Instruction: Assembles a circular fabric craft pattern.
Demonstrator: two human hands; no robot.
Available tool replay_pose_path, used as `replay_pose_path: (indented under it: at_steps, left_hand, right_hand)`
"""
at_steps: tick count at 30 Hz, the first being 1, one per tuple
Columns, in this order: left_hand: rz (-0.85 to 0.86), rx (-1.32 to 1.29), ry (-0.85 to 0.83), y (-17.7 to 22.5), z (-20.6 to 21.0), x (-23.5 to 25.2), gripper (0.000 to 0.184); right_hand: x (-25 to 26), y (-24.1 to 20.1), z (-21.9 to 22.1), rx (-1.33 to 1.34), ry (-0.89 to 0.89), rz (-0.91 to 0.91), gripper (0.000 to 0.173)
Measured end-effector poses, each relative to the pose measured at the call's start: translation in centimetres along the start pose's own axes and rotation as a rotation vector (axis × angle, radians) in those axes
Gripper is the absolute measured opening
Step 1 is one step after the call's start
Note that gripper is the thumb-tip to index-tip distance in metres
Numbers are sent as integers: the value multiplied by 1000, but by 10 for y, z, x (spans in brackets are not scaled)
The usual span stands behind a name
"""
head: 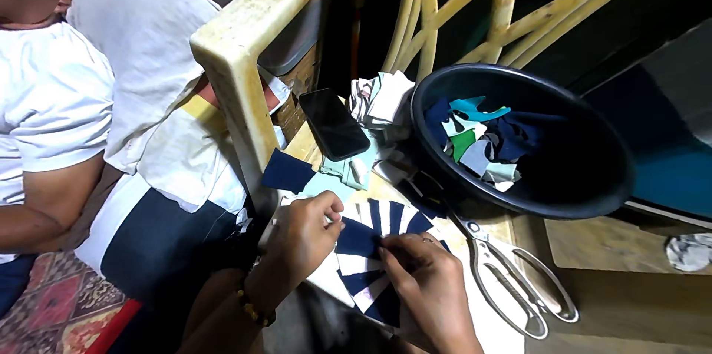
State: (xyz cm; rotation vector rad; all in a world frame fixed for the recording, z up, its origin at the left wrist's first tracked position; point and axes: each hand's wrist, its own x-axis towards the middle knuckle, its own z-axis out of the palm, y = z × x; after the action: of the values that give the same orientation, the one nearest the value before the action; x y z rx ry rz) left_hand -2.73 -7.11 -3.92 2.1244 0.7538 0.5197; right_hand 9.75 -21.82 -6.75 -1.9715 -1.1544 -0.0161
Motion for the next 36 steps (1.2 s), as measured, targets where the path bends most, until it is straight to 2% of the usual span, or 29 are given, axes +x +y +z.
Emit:
replay_pose_path:
  at_steps: [11,25,30,36]
  left_hand:
    - [-18,-20,-32,0,-1,2,17]
    - [86,87,-101,-1,5,10,21]
    - [141,73,-50,-5,10,11,17]
    - [123,84,-36,-3,9,12,21]
  right_hand:
    - [0,0,0,-5,-17,3,18]
    - [-1,2,-2,6,-40,-6,16]
    - [0,1,-2,3,-33,-7,14]
    - [-1,1,-1,5,-30,-9,15]
